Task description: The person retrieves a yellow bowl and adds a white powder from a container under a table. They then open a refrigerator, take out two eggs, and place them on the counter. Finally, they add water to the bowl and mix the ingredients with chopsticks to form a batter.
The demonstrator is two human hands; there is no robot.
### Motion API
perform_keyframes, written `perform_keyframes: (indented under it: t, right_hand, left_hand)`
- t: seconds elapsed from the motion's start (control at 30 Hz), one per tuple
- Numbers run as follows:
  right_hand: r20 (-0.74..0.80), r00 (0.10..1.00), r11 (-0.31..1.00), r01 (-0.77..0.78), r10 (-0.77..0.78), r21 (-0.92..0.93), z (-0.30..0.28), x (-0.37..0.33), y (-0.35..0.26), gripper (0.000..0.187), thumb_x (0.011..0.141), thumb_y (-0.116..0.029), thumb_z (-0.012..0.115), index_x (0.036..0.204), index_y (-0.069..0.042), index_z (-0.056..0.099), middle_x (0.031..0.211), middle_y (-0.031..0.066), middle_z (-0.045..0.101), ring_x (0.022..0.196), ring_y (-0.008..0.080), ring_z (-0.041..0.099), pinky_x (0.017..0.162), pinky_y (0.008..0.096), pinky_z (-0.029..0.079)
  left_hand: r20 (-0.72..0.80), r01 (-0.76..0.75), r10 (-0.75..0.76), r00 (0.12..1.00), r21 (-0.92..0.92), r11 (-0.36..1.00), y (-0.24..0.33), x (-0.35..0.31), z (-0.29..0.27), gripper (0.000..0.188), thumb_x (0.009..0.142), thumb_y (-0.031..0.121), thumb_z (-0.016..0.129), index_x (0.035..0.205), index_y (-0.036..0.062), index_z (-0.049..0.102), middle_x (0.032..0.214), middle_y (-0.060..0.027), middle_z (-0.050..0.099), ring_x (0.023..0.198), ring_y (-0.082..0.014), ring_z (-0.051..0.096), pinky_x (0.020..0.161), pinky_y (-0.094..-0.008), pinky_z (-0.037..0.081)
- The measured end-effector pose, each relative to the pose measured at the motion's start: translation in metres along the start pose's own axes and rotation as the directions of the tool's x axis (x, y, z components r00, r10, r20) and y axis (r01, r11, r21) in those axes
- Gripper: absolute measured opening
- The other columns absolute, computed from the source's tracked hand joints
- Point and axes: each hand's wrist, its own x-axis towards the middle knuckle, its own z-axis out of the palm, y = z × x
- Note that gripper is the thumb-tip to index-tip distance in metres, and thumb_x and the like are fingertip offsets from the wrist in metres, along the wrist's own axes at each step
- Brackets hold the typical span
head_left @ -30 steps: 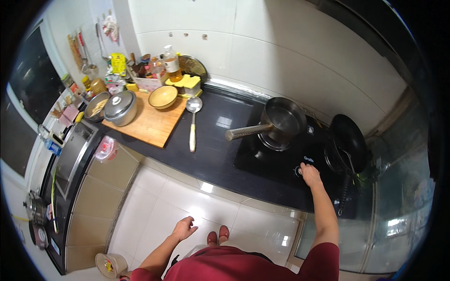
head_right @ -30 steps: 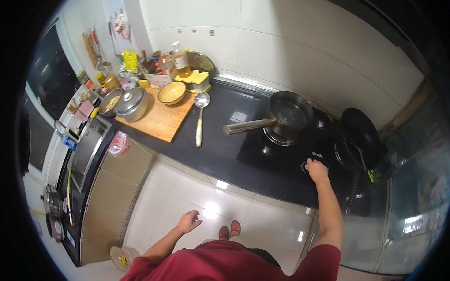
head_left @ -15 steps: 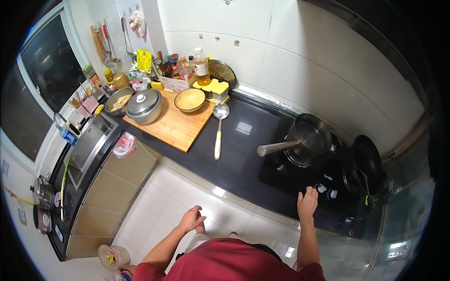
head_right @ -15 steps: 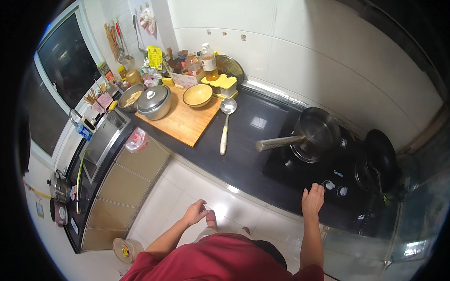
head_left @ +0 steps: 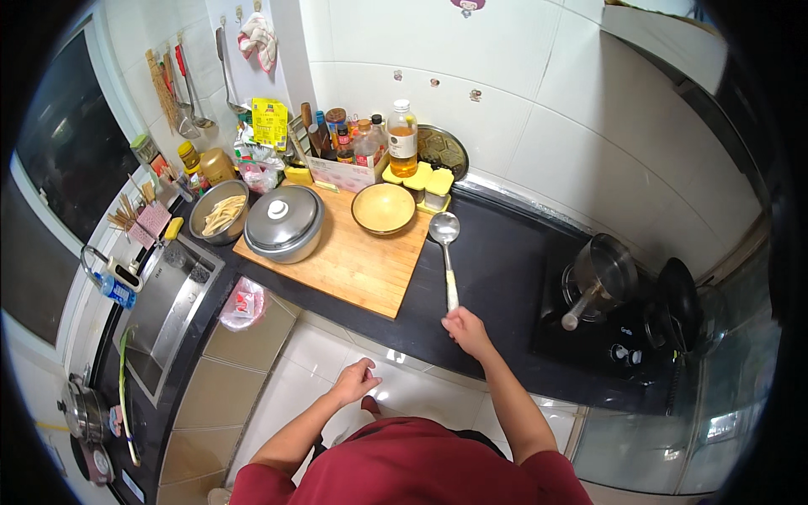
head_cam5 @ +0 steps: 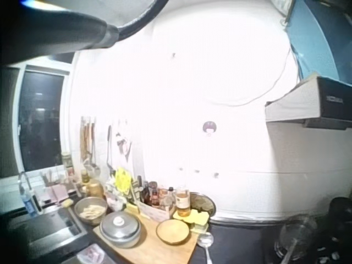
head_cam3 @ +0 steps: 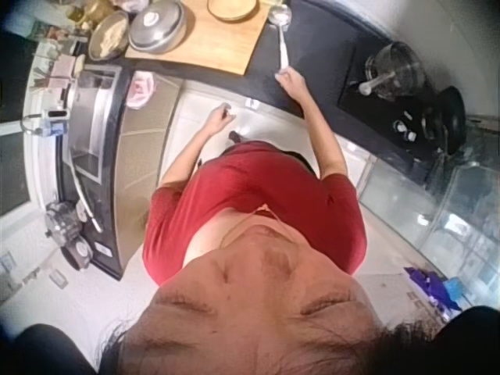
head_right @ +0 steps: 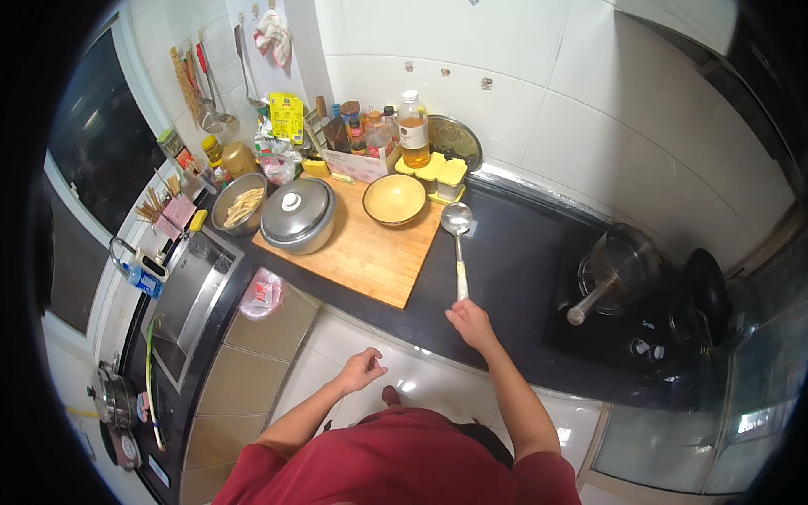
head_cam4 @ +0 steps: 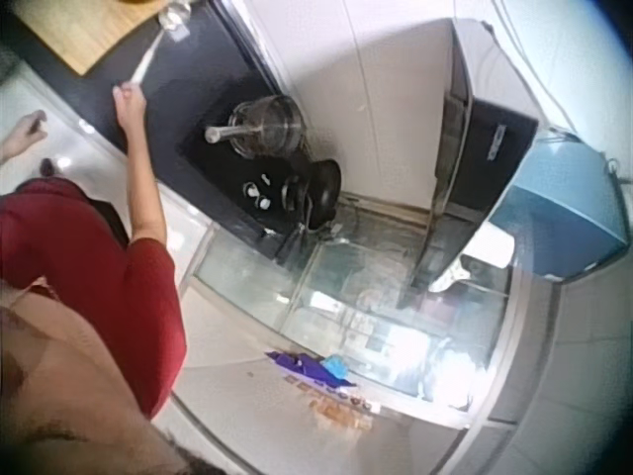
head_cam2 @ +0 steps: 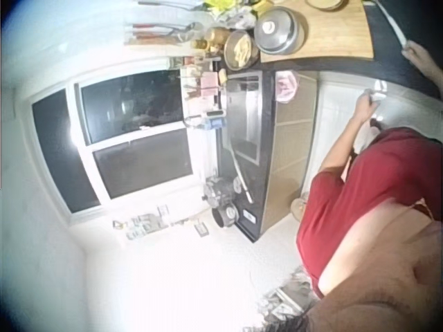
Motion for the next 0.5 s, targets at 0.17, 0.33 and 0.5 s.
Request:
perform_keyframes:
  t: [0.17,0.33,0.5]
  right_hand:
    - [0.128,0.977,0.907,-0.208,0.173,0.365,0.047,0.100,-0.034,0.021,0.092,-0.023,0.061,0.099,-0.004,0.056,0.081,0.0009,0.059,0.062,0.0080,0.054,0.054,0.0225,0.047]
    - [0.066,0.943,0.765,-0.304,0.325,0.568,0.075,0.204,-0.032,0.034,0.091,-0.033,0.063,0.101,-0.003,0.053,0.080,0.0056,0.057,0.064,0.0128,0.056,0.055,0.0252,0.050]
    - [0.017,0.870,0.643,-0.378,0.493,0.667,0.099,0.272,-0.056,0.047,0.089,-0.031,0.064,0.113,0.005,0.046,0.085,0.0138,0.058,0.063,0.0200,0.059,0.055,0.0313,0.054]
  left_hand:
    - [-0.061,0.091,-0.097,0.993,-0.098,0.991,-0.023,0.010,-0.034,0.035,0.081,0.022,0.071,0.104,0.0002,0.055,0.073,-0.0079,0.059,0.066,-0.0205,0.059,0.065,-0.0330,0.049]
    - [-0.039,0.136,-0.146,0.988,-0.199,0.971,-0.022,0.021,-0.045,0.030,0.084,0.018,0.071,0.105,0.0028,0.054,0.075,-0.0008,0.055,0.068,-0.0088,0.053,0.064,-0.0251,0.047]
    - [-0.067,0.146,-0.173,0.983,-0.303,0.942,-0.029,0.032,-0.057,0.032,0.083,0.018,0.072,0.105,0.0027,0.055,0.076,-0.0023,0.056,0.068,-0.0117,0.055,0.066,-0.0274,0.049]
